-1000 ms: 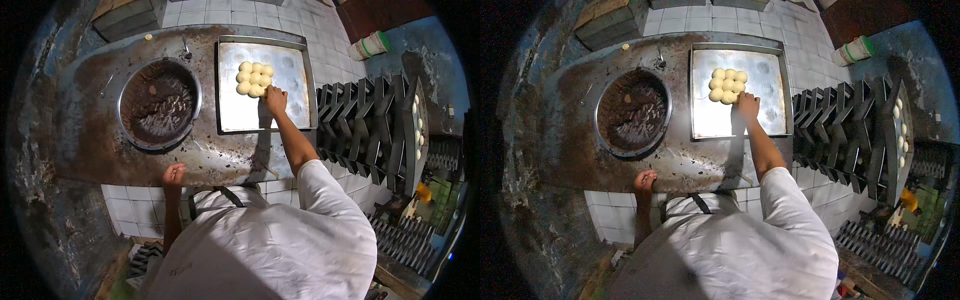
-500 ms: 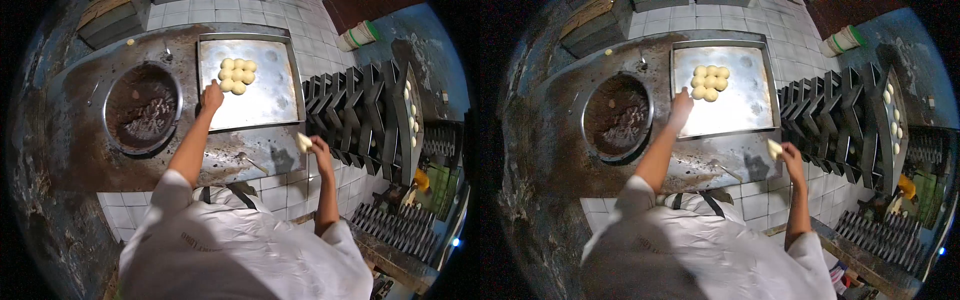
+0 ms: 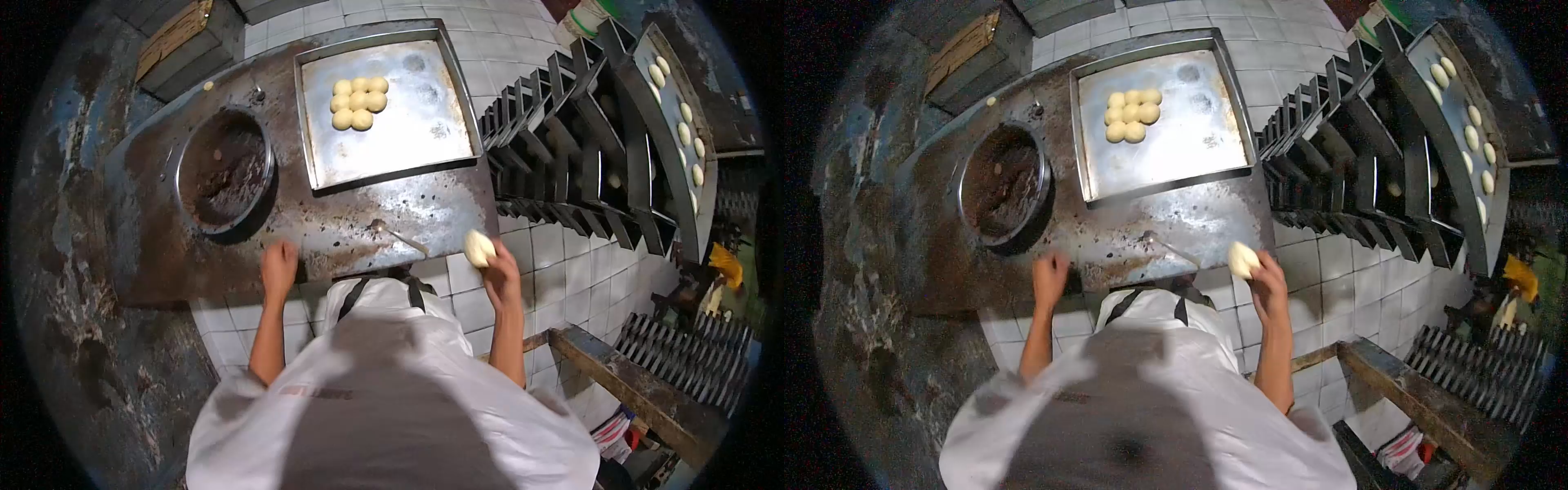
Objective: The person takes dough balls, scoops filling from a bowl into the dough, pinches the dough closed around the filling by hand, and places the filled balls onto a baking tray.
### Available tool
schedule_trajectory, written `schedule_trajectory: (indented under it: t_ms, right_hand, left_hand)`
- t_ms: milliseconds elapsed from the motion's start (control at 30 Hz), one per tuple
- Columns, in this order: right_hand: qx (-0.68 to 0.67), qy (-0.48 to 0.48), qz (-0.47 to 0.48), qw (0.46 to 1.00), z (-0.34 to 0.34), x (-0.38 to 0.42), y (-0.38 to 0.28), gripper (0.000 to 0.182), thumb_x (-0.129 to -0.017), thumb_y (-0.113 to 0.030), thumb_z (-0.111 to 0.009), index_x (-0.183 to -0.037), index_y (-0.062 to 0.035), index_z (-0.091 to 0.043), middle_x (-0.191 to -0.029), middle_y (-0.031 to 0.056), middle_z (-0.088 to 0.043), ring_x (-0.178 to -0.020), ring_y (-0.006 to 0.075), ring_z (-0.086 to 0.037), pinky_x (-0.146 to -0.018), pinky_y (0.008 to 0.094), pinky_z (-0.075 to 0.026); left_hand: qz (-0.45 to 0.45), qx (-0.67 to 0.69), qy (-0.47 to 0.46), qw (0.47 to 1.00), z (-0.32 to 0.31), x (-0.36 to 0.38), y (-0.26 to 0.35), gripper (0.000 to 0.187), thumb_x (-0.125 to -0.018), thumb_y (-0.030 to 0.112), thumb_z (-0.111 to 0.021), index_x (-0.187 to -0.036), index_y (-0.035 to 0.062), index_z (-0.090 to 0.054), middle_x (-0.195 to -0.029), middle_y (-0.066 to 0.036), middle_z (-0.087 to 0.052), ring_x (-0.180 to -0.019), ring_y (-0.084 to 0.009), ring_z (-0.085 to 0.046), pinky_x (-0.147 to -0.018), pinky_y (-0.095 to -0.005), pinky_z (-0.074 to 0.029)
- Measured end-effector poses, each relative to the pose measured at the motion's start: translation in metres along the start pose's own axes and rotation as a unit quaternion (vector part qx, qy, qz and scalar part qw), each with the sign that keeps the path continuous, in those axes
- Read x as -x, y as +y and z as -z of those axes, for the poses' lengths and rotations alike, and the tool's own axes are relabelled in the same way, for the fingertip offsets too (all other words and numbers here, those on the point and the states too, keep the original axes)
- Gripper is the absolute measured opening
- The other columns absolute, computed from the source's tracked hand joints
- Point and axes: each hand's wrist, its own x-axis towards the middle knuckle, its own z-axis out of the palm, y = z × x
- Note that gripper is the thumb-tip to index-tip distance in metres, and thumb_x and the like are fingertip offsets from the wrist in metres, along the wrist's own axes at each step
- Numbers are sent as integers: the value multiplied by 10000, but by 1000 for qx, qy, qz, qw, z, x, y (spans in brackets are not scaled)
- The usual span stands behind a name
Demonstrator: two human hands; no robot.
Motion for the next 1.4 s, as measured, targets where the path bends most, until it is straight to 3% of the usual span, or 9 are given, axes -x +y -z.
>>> schedule_trajectory:
  t_ms: [100, 233, 400, 500, 600, 900, 1100, 1267, 1400]
  right_hand:
    - [4, -123, -53, 991, -33, -58, -2, 463, -854, -188, -677, -1258, 23, -596, -1161, 88, -631, -1089, 178, -586, -992, 311, -426]
    - [40, -317, -78, 944, -117, -99, -26, 448, -876, -213, -678, -1263, -12, -573, -1233, 90, -634, -1143, 186, -585, -1047, 354, -409]
    - [16, -428, -127, 895, -188, -101, -6, 431, -881, -99, -717, -1272, -31, -549, -1228, 73, -639, -1122, 167, -610, -1012, 327, -459]
    - [-13, -477, -159, 864, -218, -79, 10, 420, -906, -46, -700, -1290, -34, -531, -1266, 85, -635, -1198, 180, -599, -1064, 336, -447]
    - [-15, -501, -165, 850, -233, -54, 28, 420, -925, -43, -678, -1314, -29, -522, -1283, 77, -630, -1220, 176, -591, -1086, 336, -435]
    - [181, -460, -60, 867, -189, -32, 20, 474, -1001, -256, -579, -1413, -29, -520, -1400, 52, -554, -1305, 142, -496, -1108, 302, -382]
    - [305, -76, 111, 943, -185, -33, 62, 524, -1077, -461, -477, -837, -27, -647, -726, 24, -584, -676, 106, -510, -614, 304, -432]
    - [314, -125, 169, 926, -163, -32, 139, 510, -1077, -384, -483, -799, 23, -613, -698, 70, -576, -655, 131, -500, -615, 339, -437]
    - [105, -223, -286, 926, -160, -37, 141, 635, -1047, -612, -420, -1012, -30, -671, -830, 17, -671, -689, 89, -587, -607, 260, -457]
  left_hand:
    - [184, -187, -129, 956, 3, 161, -76, 130, -851, 125, -632, -864, 9, -689, -886, -238, -701, -868, -460, -676, -779, -544, -538]
    - [400, -254, -322, 819, -4, 310, -131, 542, -772, 116, -757, -1281, 56, -577, -1383, -226, -558, -1242, -402, -576, -998, -477, -519]
    - [315, -159, 25, 935, 16, 264, -47, 436, -884, 351, -698, -700, -44, -697, -768, -278, -677, -746, -467, -656, -716, -548, -497]
    - [287, 210, 77, 932, 56, 162, 43, 480, -1026, 377, -589, -770, -18, -685, -625, -75, -613, -598, -130, -532, -559, -380, -413]
    - [115, 539, 115, 826, 76, 94, 124, 337, -1042, 265, -599, -1163, -34, -697, -979, -19, -685, -838, -82, -596, -742, -243, -472]
    - [102, 708, 81, 694, 39, 46, 167, 199, -997, 106, -658, -1139, -33, -668, -1052, -76, -703, -949, -115, -653, -848, -273, -517]
    - [77, 520, -39, 850, 15, 63, 199, 167, -993, 24, -622, -1148, -38, -621, -1033, -60, -673, -936, -101, -628, -866, -242, -493]
    - [161, 787, -146, 578, -17, 75, 137, 270, -1045, 123, -552, -1266, -32, -546, -1259, -124, -629, -1188, -211, -608, -1090, -371, -456]
    - [180, 839, -127, 498, -19, 90, 100, 405, -1064, 245, -518, -1349, -42, -515, -1319, -182, -604, -1294, -303, -555, -1134, -467, -428]
